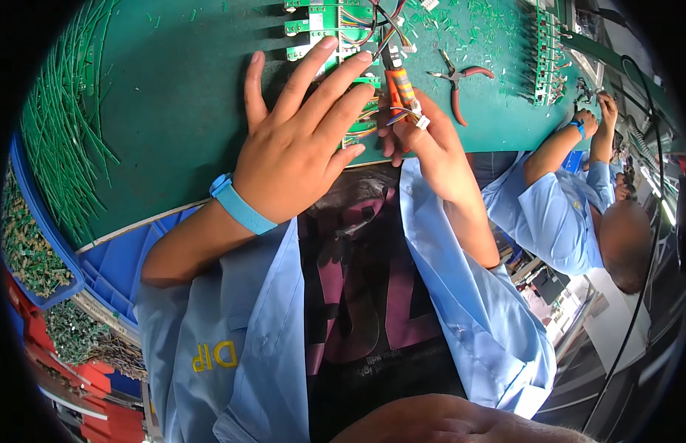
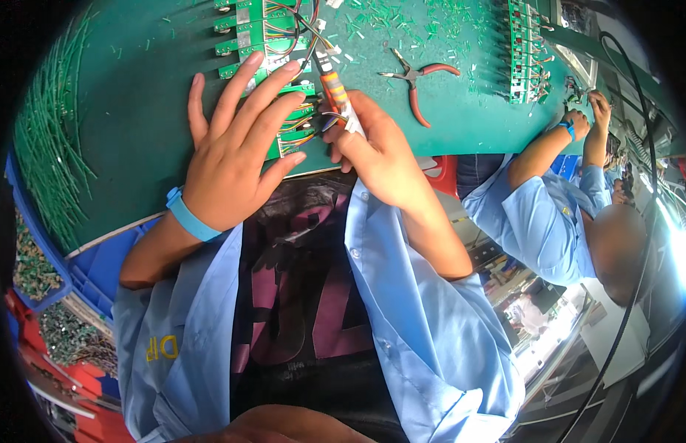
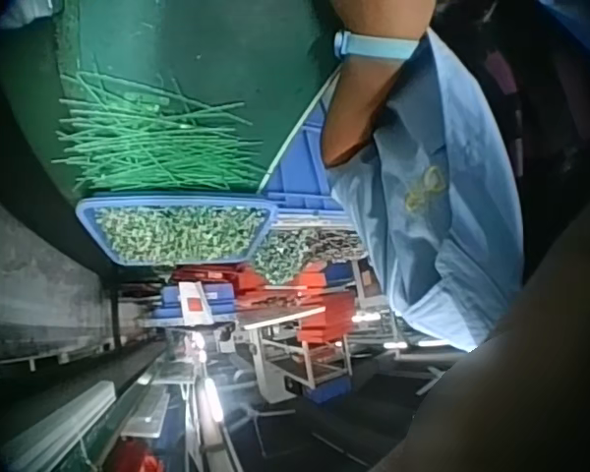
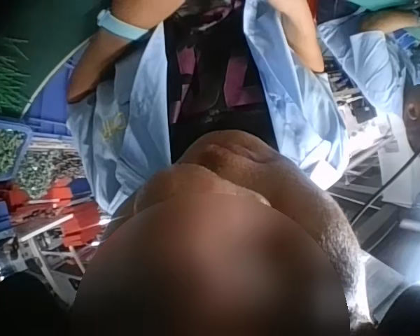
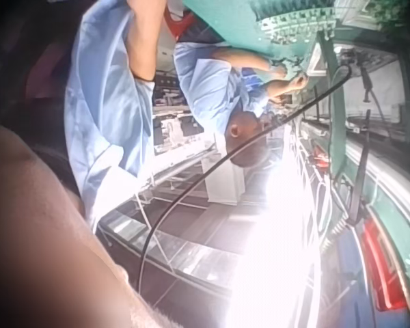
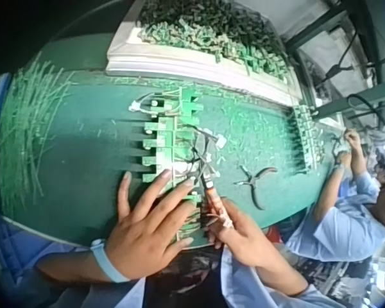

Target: Inserting electronic components into circuit boards and using hand tools to trim leads or secure parts on a manual assembly line.

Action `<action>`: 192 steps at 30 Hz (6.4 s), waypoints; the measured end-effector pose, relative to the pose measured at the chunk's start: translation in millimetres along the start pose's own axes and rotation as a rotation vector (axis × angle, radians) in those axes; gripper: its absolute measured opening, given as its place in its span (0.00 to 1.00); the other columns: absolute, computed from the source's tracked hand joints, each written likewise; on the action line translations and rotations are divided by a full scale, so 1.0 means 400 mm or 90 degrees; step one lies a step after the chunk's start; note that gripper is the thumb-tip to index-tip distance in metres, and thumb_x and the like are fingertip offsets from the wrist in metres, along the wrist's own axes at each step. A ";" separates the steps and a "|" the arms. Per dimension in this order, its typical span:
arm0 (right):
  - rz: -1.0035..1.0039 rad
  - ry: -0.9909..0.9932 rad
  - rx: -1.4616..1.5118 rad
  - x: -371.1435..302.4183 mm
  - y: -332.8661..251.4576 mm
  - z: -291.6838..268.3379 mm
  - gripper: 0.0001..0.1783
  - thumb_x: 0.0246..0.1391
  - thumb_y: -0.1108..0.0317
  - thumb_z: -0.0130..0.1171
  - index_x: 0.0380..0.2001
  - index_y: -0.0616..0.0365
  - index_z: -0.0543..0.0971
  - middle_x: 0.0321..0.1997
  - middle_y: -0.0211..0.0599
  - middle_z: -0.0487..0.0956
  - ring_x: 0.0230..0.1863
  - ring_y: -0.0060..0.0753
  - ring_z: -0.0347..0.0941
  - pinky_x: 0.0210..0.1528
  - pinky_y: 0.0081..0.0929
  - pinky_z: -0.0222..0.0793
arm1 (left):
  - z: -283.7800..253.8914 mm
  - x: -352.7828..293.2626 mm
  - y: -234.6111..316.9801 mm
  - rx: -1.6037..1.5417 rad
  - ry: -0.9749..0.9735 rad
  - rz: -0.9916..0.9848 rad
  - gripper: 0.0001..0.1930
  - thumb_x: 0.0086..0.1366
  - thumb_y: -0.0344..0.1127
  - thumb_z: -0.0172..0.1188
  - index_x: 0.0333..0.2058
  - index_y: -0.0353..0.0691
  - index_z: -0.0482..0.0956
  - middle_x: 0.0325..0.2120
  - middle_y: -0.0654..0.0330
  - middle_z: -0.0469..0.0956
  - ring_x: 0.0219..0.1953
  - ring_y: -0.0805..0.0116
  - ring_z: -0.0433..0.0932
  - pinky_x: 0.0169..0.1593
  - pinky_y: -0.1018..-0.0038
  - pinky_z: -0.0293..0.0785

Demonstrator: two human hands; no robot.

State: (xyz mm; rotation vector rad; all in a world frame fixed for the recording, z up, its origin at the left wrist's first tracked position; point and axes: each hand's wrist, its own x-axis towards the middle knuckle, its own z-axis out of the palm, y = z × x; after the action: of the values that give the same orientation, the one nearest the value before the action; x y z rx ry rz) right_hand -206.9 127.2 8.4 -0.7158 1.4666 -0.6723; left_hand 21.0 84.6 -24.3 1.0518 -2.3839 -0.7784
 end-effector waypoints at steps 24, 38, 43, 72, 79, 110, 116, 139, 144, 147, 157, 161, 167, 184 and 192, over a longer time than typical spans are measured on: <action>-0.030 -0.028 -0.003 0.028 -0.024 -0.019 0.19 0.62 0.71 0.54 0.56 0.60 0.79 0.37 0.32 0.80 0.33 0.23 0.70 0.36 0.20 0.65 | -0.025 0.034 -0.008 -0.013 0.025 -0.025 0.49 0.68 0.61 0.66 0.79 0.38 0.61 0.82 0.46 0.56 0.84 0.42 0.50 0.79 0.33 0.33; -0.017 -0.053 -0.079 0.083 -0.093 -0.049 0.20 0.62 0.69 0.55 0.56 0.61 0.79 0.38 0.35 0.81 0.35 0.28 0.72 0.37 0.27 0.69 | -0.035 0.091 -0.065 0.081 -0.033 -0.027 0.50 0.73 0.68 0.57 0.79 0.33 0.60 0.83 0.48 0.54 0.84 0.42 0.50 0.78 0.28 0.34; -0.014 -0.025 -0.172 0.082 -0.113 -0.029 0.19 0.62 0.68 0.54 0.55 0.62 0.79 0.38 0.36 0.81 0.34 0.30 0.72 0.38 0.29 0.69 | -0.045 0.089 -0.060 0.096 -0.038 -0.041 0.49 0.73 0.67 0.56 0.78 0.33 0.61 0.82 0.49 0.56 0.84 0.44 0.51 0.78 0.29 0.36; -0.080 0.217 -0.514 0.128 -0.184 -0.084 0.21 0.62 0.62 0.61 0.55 0.62 0.78 0.41 0.44 0.85 0.36 0.51 0.82 0.43 0.40 0.79 | -0.149 0.133 -0.124 -0.117 0.239 0.001 0.41 0.64 0.35 0.73 0.74 0.34 0.69 0.75 0.42 0.66 0.75 0.38 0.66 0.77 0.47 0.61; -0.584 0.280 -0.750 0.150 -0.180 -0.146 0.33 0.60 0.57 0.73 0.65 0.59 0.78 0.67 0.49 0.78 0.64 0.54 0.76 0.66 0.43 0.72 | -0.150 -0.141 0.012 -1.000 -0.295 -0.446 0.12 0.75 0.28 0.60 0.55 0.34 0.77 0.62 0.41 0.77 0.59 0.51 0.82 0.66 0.59 0.78; -0.383 0.075 -0.026 -0.057 -0.230 -0.689 0.42 0.68 0.34 0.64 0.64 0.64 0.80 0.53 0.41 0.84 0.48 0.29 0.79 0.40 0.30 0.83 | 0.003 0.553 0.402 -0.738 -0.199 -0.293 0.35 0.82 0.32 0.57 0.81 0.40 0.53 0.71 0.38 0.69 0.66 0.39 0.79 0.68 0.46 0.82; -0.327 0.375 0.279 -0.026 -0.173 -1.096 0.21 0.71 0.49 0.62 0.37 0.58 0.84 0.35 0.34 0.83 0.29 0.33 0.77 0.24 0.36 0.72 | 0.400 1.075 0.542 -0.937 -0.426 -0.163 0.34 0.74 0.28 0.68 0.73 0.29 0.62 0.62 0.36 0.72 0.58 0.38 0.82 0.63 0.45 0.87; -0.278 0.620 -0.762 0.169 -0.081 -0.732 0.51 0.48 0.49 0.75 0.75 0.52 0.70 0.62 0.56 0.83 0.54 0.63 0.82 0.59 0.48 0.79 | -0.142 0.653 0.231 -0.802 -0.287 -0.066 0.25 0.83 0.37 0.49 0.70 0.25 0.69 0.69 0.34 0.73 0.71 0.34 0.73 0.72 0.46 0.72; -0.334 0.450 -0.573 0.054 -0.174 -0.692 0.58 0.40 0.54 0.78 0.76 0.55 0.67 0.68 0.55 0.79 0.63 0.61 0.78 0.61 0.50 0.78 | -0.301 0.266 0.066 -0.734 -0.105 -0.093 0.26 0.80 0.36 0.52 0.69 0.24 0.68 0.67 0.34 0.74 0.70 0.37 0.75 0.72 0.48 0.73; -0.535 0.438 -0.619 -0.014 -0.180 -0.605 0.59 0.37 0.62 0.77 0.77 0.54 0.66 0.70 0.52 0.79 0.66 0.60 0.76 0.62 0.47 0.76 | -0.305 0.087 0.045 -0.697 -0.004 -0.113 0.26 0.79 0.35 0.54 0.68 0.24 0.70 0.65 0.35 0.77 0.69 0.38 0.76 0.72 0.49 0.73; -1.012 -0.283 -1.065 0.198 -0.299 -0.079 0.41 0.60 0.67 0.56 0.78 0.43 0.65 0.77 0.33 0.73 0.81 0.42 0.62 0.86 0.65 0.45 | -0.311 -0.203 0.046 -0.761 -0.237 0.179 0.29 0.61 0.34 0.79 0.59 0.29 0.84 0.61 0.43 0.83 0.67 0.41 0.79 0.75 0.49 0.68; -1.217 -0.266 -1.032 0.309 -0.285 0.013 0.37 0.62 0.67 0.57 0.75 0.46 0.67 0.78 0.33 0.71 0.80 0.42 0.63 0.84 0.60 0.53 | -0.183 -0.118 0.043 0.268 -0.003 -0.010 0.42 0.60 0.37 0.77 0.74 0.46 0.74 0.82 0.45 0.55 0.79 0.42 0.64 0.74 0.48 0.69; -0.674 0.062 -0.885 0.133 -0.301 -0.169 0.37 0.51 0.57 0.76 0.63 0.55 0.76 0.62 0.42 0.81 0.59 0.54 0.80 0.60 0.45 0.77 | -0.063 -0.127 -0.003 -0.055 0.044 -0.119 0.43 0.63 0.37 0.75 0.77 0.45 0.69 0.83 0.45 0.50 0.79 0.41 0.64 0.74 0.52 0.68; -0.374 0.206 -0.996 -0.004 -0.107 -0.321 0.73 0.33 0.40 0.84 0.82 0.48 0.58 0.81 0.44 0.66 0.81 0.50 0.63 0.79 0.56 0.61 | -0.083 0.226 -0.014 0.260 0.105 0.040 0.35 0.76 0.48 0.61 0.74 0.36 0.68 0.76 0.48 0.68 0.80 0.46 0.60 0.81 0.44 0.48; -0.294 0.120 -0.957 -0.057 -0.086 -0.384 0.47 0.45 0.56 0.79 0.69 0.52 0.71 0.69 0.45 0.75 0.66 0.51 0.74 0.69 0.48 0.68 | -0.045 0.263 -0.077 0.200 0.146 0.023 0.35 0.75 0.52 0.62 0.74 0.40 0.69 0.77 0.53 0.67 0.81 0.50 0.60 0.82 0.41 0.43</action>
State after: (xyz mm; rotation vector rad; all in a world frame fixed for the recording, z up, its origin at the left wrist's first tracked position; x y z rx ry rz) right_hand -359.7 120.0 52.4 -2.2150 1.8662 0.2005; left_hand -18.1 -18.7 -14.7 1.1450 -2.3629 -0.2551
